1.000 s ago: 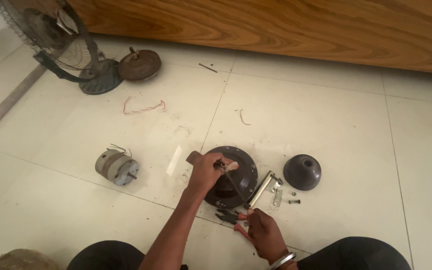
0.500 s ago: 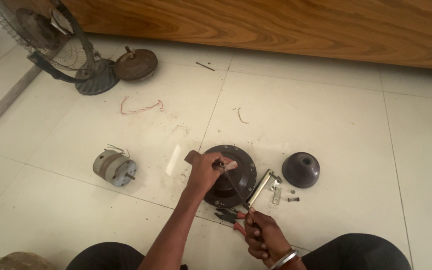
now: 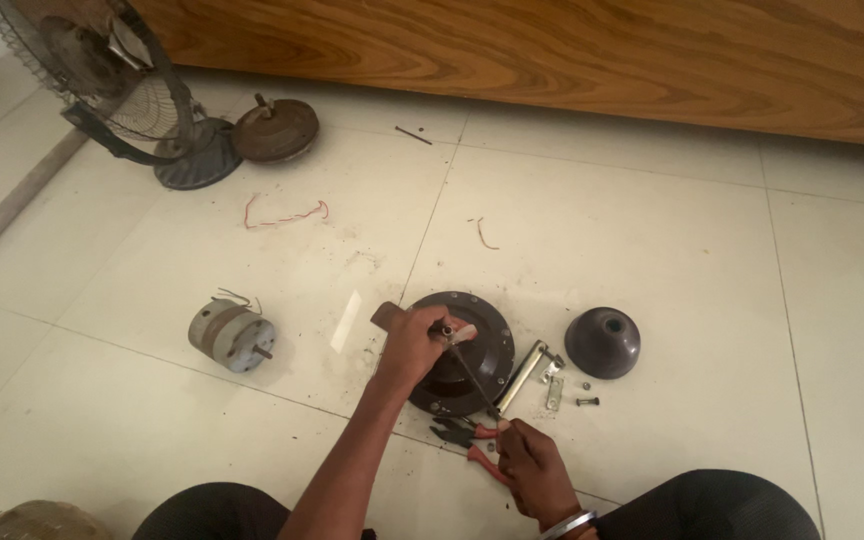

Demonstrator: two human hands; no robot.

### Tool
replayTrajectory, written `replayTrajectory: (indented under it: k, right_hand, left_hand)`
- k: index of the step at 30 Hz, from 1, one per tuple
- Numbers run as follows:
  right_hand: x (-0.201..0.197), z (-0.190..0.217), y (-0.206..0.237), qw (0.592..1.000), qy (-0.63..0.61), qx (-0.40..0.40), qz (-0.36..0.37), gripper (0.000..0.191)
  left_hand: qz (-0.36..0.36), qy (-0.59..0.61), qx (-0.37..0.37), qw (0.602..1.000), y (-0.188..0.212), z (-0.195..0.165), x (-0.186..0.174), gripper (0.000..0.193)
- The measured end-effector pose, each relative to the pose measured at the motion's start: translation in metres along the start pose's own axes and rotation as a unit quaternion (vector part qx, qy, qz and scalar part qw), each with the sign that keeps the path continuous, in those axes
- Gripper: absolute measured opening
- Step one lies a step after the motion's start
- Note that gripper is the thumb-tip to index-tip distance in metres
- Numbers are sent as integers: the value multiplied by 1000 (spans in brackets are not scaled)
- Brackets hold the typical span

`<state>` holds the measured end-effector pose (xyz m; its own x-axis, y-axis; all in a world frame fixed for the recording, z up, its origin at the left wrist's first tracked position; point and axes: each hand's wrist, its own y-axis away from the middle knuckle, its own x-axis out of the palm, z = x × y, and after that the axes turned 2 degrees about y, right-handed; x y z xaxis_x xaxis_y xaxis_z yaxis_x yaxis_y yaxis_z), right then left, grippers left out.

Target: The person sits on the floor and disassembles a ceiling fan motor assembly. They use pliers to loosen parts, unscrew and remove the fan hub components by hand, lift off the housing cover, and work on the central shaft with pliers while small screws and brackets lie on the floor.

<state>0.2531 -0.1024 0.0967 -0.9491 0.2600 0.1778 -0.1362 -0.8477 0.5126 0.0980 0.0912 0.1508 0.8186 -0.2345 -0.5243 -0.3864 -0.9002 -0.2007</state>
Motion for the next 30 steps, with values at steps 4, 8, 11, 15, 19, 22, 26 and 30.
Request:
replayTrajectory:
  k: [4,8,11,15,19,22,26,30]
  right_hand:
    - [7,24,19,982,-119,147,-5,38]
    - [7,38,28,977,-148,154,14,36]
    - [5,39,28,976,-136,171,14,38]
    - [6,34,25,978,-130,163,15,39]
    - [9,31,25,982,-128,137,21,38]
    - [11,32,25,982,-132,130,22,39]
    - [14,33,25,982,-129,137,15,38]
    - [13,33,26,982,-130,133,22,39]
  left_hand:
    - [-8,-16,0,1000,1,-1,1,17]
    - [-25,-20,16,999,3,-1,1,17]
    - [-23,-22,4,999,3,-1,2,14]
    - [-29,-23,25,999,3,0,2,13]
    - [-25,-39,13,999,2,2,3,11]
    - [-34,-34,26,998,2,3,4,13]
    - [-25,-42,10,999,2,2,3,15]
    - [-12,-20,-6,1000,3,-1,0,16]
